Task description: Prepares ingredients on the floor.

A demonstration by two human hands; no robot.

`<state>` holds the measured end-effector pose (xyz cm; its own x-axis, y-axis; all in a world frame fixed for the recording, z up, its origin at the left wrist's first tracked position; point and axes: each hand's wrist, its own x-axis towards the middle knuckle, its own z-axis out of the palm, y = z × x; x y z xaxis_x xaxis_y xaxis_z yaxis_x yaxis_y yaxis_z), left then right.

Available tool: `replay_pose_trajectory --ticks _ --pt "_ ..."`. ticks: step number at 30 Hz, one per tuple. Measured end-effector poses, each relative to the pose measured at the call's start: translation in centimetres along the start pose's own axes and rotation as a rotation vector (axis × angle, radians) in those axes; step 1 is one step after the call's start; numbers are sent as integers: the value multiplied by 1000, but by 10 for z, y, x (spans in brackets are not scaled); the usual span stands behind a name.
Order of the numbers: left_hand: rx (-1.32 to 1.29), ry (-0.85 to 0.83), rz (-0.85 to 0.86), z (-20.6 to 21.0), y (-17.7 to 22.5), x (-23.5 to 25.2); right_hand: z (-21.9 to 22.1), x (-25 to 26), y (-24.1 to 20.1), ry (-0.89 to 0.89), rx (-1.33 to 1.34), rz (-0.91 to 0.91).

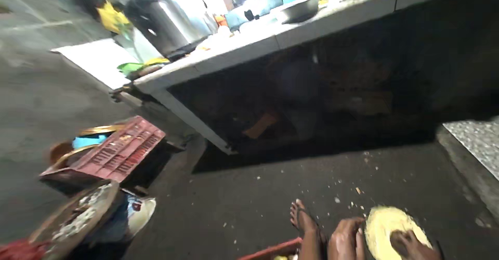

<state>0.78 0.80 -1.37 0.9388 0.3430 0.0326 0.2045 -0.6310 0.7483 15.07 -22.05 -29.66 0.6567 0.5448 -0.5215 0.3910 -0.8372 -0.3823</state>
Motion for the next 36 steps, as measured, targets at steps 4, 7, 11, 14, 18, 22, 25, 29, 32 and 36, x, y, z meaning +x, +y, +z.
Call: replay_pose_trajectory --ticks 4,7,11,14,18,22,25,29,32,36 --pt "36 121 137 3 -16 -5 -51 6 -20 25 559 244" --pt "60 188 175 -6 -25 -7 -80 24 -29 134 825 302" --pt "20 198 136 -14 -28 -11 -69 45 -46 59 567 323" --pt "-23 193 146 -15 -27 -11 -51 23 -57 -147 214 205" --pt "-53 206 132 -19 -30 -19 -27 -14 -51 -187 -67 59" --pt "-84 209 104 -17 -32 -22 -44 10 -53 -23 81 248" --pt "-117 200 132 -17 -27 -17 -67 36 -52 42 542 401" --pt "-101 186 139 -15 -26 -20 -59 54 -73 143 585 420" --pt "-106 195 123 -17 -27 -22 -43 30 -84 -54 211 251" --pt "-129 221 104 -21 -27 -26 -33 2 -66 -155 -103 76"
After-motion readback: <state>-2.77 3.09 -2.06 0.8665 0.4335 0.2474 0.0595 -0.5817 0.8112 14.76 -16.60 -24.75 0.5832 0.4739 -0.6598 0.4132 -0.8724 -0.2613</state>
